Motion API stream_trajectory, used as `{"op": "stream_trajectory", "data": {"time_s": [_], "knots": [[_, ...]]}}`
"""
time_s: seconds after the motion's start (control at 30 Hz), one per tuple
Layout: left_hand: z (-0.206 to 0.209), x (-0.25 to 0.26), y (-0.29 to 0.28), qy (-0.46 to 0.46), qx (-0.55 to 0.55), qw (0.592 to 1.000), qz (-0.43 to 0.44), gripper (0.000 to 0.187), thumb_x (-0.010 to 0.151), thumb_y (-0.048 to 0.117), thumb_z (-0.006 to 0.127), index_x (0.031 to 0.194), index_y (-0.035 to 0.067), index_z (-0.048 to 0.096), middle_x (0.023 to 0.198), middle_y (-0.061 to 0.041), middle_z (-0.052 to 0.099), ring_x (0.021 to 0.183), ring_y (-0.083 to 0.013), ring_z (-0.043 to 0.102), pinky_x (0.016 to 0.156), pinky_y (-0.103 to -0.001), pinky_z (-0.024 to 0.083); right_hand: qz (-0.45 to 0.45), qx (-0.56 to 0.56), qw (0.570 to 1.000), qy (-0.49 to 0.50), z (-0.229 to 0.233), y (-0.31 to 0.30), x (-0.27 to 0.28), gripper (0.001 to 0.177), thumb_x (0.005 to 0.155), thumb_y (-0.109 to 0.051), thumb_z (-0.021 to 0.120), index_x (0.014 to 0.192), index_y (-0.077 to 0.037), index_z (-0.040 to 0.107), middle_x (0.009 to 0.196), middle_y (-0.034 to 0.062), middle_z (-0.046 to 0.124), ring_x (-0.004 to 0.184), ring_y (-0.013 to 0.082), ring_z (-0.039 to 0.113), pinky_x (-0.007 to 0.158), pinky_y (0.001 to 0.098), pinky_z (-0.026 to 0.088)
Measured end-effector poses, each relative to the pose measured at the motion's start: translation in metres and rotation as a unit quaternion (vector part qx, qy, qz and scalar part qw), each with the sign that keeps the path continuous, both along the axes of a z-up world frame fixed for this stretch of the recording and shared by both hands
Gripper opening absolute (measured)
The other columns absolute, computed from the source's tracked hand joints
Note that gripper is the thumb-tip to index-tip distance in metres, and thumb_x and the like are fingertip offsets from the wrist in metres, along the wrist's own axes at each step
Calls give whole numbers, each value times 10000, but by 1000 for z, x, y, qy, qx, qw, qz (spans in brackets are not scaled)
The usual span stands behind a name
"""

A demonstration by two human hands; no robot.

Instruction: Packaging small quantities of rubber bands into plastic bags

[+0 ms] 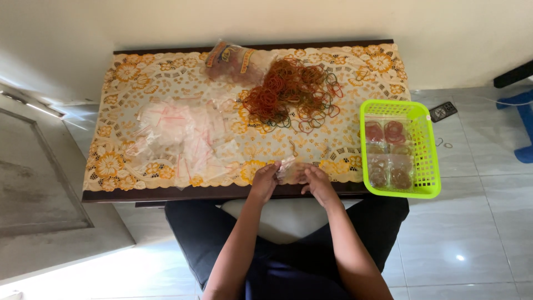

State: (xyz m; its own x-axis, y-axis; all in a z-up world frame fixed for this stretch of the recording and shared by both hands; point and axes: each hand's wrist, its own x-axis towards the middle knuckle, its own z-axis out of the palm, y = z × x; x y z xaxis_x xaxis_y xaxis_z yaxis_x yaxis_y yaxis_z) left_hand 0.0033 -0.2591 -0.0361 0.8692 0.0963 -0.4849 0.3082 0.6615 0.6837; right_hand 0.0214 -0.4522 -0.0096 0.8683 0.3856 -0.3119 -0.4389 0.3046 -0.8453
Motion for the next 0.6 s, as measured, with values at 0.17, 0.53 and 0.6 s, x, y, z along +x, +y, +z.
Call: {"op": "stream_trajectory", "data": {"time_s": [0.17,0.53,0.6], "knots": [[6,-4,4,-13,59,997,-49,268,930,234,816,766,63,690,652,-27,578,567,-133,576,544,-275,514,-64,-81,990,-95,1,3,1,414,1042,-190,632,1403,10,590,1134,134,703,870,180,670,545,265,525],[48,-10,3,-71,163,979,-96,272,932,291,823,1004,36,761,683,-49,550,549,-132,579,547,-309,532,-135,-199,951,-196,8,8,-4,179,986,-189,770,1044,-24,805,501,80,600,453,107,553,509,262,470],[48,-7,1,-59,125,988,-64,279,948,221,790,1009,1,629,693,-55,481,542,-145,559,534,-289,512,-228,-136,948,-174,3,11,-1,180,919,-45,794,1083,24,766,773,189,757,442,86,567,490,260,479]]}}
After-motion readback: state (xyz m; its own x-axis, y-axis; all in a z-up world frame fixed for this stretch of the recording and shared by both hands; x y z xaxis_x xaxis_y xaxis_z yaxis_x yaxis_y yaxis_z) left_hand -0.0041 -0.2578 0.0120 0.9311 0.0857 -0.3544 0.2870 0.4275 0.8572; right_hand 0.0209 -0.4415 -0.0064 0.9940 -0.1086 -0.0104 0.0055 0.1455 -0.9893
